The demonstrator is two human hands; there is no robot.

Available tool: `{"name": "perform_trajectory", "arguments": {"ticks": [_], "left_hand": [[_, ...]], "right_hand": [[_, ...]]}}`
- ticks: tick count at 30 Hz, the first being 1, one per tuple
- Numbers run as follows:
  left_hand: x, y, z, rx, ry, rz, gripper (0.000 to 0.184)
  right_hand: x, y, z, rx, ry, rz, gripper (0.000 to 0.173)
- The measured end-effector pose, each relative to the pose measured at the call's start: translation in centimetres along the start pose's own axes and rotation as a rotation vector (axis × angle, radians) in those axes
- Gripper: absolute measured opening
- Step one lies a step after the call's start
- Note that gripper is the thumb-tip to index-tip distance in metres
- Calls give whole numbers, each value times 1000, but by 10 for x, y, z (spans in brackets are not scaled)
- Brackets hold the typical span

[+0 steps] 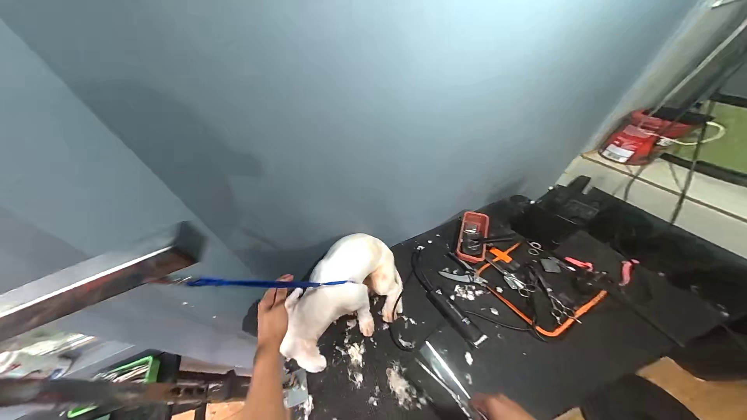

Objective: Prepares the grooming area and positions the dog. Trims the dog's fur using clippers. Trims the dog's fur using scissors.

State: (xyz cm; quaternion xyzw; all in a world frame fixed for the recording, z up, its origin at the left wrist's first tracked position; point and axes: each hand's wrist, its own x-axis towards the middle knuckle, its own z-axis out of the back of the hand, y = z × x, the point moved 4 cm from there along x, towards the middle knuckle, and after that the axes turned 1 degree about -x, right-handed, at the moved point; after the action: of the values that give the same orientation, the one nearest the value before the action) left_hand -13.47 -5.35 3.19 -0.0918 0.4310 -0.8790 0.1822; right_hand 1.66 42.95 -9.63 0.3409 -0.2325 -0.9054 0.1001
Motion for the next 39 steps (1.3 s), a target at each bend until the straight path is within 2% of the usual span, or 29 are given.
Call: {"name": "perform_trajectory", "arguments": {"ticks": [2,3,4,6,7,9,10,11,12,14,17,20,24,27,29,30,32,33,35,37,39], "left_hand": [[5,22,-13,308,189,57,49],[6,31,-14,492,187,71,49],[7,31,-11,572,82,58,48],[21,2,-2,461,-137,17,53],[31,-10,-3,267,-157,-8,52],[42,2,-22,-94,44,34,52],[38,17,-33,-93,190,105,53],[32,28,-40,15,326,147,52],[28,33,-46,135,393,183,50],[24,33,-54,291,454,229,49],[8,16,-56,257,537,321,47],[-14,10,-65,-50,614,478,48],[-43,-11,-73,-303,645,493,44],[-70,-19,-92,-547,599,481,40],[-84,-20,-110,-773,510,490,43],[-90,-21,-118,-875,457,482,45],[-103,-20,-131,-994,377,466,44],[-107,-19,-137,-1014,334,452,38],[-114,-17,-144,-1081,360,371,30],[-118,-10,-152,-1182,424,295,23],[-124,-9,-159,-1272,477,202,24]], "right_hand": [[0,-25,23,19,-32,-80,33],[0,-39,37,32,-55,-128,32],[-1,-52,52,53,-82,-177,32],[1,-78,91,103,-191,-276,34],[5,-94,107,130,-268,-329,35],[11,-127,138,149,-366,-468,41],[17,-143,155,137,-376,-538,46],[25,-158,173,119,-396,-595,47],[34,-173,192,113,-424,-643,49],[43,-202,223,112,-470,-724,50],[63,-258,246,-44,-410,-831,45],[94,-320,253,-194,-303,-824,48],[115,-350,255,-176,-151,-764,44],[114,-334,260,-141,-168,-806,38],[105,-290,266,-183,-282,-769,47],[101,-263,265,-183,-365,-704,51],[99,-195,252,-67,-518,-466,48],[105,-163,236,17,-518,-350,47],[128,-114,187,101,-338,-253,58],[154,-95,132,45,-157,-331,73],[168,-80,104,-35,-125,-389,72]]}}
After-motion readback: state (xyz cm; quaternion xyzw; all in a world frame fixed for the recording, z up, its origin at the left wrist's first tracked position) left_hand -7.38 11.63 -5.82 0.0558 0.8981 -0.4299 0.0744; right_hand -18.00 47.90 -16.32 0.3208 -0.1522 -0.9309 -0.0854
